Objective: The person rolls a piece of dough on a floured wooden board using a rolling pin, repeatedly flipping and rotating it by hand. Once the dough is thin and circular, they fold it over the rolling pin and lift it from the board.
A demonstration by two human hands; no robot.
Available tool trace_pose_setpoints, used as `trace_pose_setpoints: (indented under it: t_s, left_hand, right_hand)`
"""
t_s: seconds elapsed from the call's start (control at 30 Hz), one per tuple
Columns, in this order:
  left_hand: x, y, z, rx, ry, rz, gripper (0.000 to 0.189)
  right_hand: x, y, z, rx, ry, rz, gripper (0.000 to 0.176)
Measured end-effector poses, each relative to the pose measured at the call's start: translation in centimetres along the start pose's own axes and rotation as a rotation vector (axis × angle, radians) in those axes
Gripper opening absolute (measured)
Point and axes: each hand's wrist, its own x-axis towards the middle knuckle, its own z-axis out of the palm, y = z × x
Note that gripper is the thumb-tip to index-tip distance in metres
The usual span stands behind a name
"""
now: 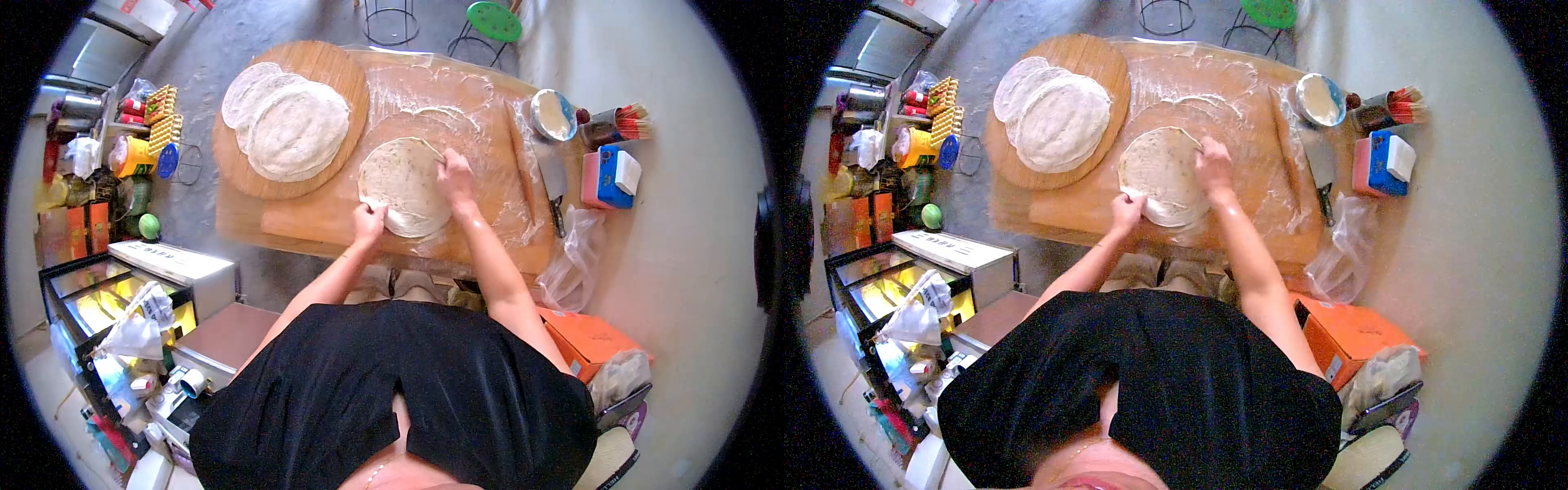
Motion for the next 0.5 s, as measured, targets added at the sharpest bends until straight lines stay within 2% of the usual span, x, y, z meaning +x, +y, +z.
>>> trace_pose_setpoints:
  t_s: [0.03, 0.07, 0.1, 0.13, 0.17, 0.2, 0.23, 0.27, 0.3, 0.33, 0.37, 0.4, 0.43, 0.47, 0.5]
  left_hand:
    - [1.8, -0.8, 0.1, 0.049, 0.053, 0.131, 0.021]
    - [3.7, -0.3, -0.5, 0.062, 0.029, 0.189, 0.022]
    - [5.4, 0.7, -1.1, 0.076, 0.005, 0.249, 0.023]
    - [6.5, 2.1, -1.3, 0.128, 0.057, 0.251, 0.023]
    - [7.0, 3.9, -1.5, 0.179, 0.108, 0.257, 0.023]
    - [6.8, 5.6, -1.8, 0.173, 0.099, 0.257, 0.023]
    - [6.4, 7.5, -2.1, 0.168, -0.048, 0.123, 0.025]
    - [6.1, 8.3, -2.0, 0.165, -0.195, -0.011, 0.027]
    - [5.8, 8.2, -1.6, 0.167, -0.206, -0.013, 0.027]
    - [5.2, 7.9, -1.2, 0.348, -0.204, 0.118, 0.029]
    - [4.8, 7.7, -0.9, 0.53, -0.202, 0.249, 0.031]
    - [5.6, 5.0, -0.3, 0.557, -0.219, 0.299, 0.036]
    - [4.3, 5.9, -0.4, 0.617, -0.219, 0.345, 0.032]
    - [3.8, 5.7, -0.3, 0.505, -0.221, 0.299, 0.03]
    - [3.4, 5.3, -0.4, 0.395, -0.219, 0.252, 0.027]
  right_hand:
    - [-0.9, 0.6, -0.5, 0.168, -0.009, 0.133, 0.022]
    - [-2.2, 2.2, -0.5, 0.157, -0.016, 0.138, 0.022]
    - [-3.6, 4.6, -0.1, 0.196, -0.021, 0.275, 0.021]
    - [-4.6, 6.0, -0.2, 0.237, -0.019, 0.41, 0.02]
    - [-5.4, 5.4, -1.6, 0.227, -0.013, 0.413, 0.02]
    - [-6.2, 3.9, -3.9, 0.331, -0.168, 0.539, 0.021]
    - [-6.6, 3.0, -5.4, 0.436, -0.324, 0.666, 0.023]
    - [-6.5, 3.5, -5.7, 0.43, -0.319, 0.674, 0.023]
    - [-6.3, 4.0, -6.2, 0.345, -0.501, 0.604, 0.028]
    - [-6.1, 4.4, -6.5, 0.262, -0.681, 0.53, 0.033]
    - [-6.1, 4.6, -6.6, 0.263, -0.679, 0.544, 0.033]
    - [-5.7, 4.1, -7.2, -0.08, -0.68, 0.389, 0.033]
    - [-4.8, 3.6, -7.7, -0.42, -0.667, 0.22, 0.034]
    - [-2.9, 3.1, -7.4, -0.28, -0.422, 0.273, 0.035]
    - [-2.1, 3.6, -6.6, -0.256, -0.341, 0.186, 0.036]
